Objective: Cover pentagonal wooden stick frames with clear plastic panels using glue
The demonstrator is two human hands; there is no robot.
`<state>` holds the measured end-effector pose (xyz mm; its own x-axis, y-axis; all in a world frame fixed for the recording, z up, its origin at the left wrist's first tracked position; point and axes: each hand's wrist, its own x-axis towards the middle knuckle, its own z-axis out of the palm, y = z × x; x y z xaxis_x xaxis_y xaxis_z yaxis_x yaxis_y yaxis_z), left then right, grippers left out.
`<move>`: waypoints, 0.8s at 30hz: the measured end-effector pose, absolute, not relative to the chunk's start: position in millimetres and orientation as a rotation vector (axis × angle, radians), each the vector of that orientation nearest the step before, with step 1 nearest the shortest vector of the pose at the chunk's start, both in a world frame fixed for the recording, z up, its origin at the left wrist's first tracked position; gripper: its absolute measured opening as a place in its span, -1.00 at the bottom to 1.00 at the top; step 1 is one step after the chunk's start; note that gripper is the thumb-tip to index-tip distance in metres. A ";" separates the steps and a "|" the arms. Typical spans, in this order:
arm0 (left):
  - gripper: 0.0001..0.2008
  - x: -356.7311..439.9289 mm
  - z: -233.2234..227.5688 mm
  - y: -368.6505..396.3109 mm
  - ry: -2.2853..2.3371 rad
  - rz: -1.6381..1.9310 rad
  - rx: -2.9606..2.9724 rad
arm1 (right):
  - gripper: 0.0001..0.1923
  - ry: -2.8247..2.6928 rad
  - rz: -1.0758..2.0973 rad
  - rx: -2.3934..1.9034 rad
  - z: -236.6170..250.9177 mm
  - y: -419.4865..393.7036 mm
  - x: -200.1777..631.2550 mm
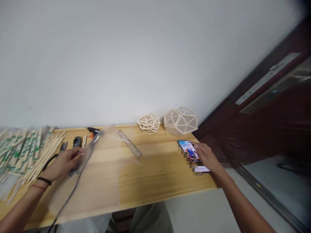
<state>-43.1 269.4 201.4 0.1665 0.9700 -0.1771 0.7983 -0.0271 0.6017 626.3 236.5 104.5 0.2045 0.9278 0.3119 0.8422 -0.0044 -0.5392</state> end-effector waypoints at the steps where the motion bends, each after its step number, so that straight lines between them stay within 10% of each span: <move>1: -0.53 -43.2 201.4 269.3 1.666 0.379 1.863 | -0.36 -1.640 0.174 -1.860 104.1 236.5 626.4; 24: -0.42 -40.4 200.8 273.2 1.670 0.396 1.757 | -0.34 -1.452 0.602 -1.781 119.5 204.4 627.4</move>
<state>-40.4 273.2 200.8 0.1338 0.9648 -0.2263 0.7608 0.0464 0.6474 627.4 204.4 119.5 0.2463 0.9643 0.0968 0.6130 -0.0777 -0.7862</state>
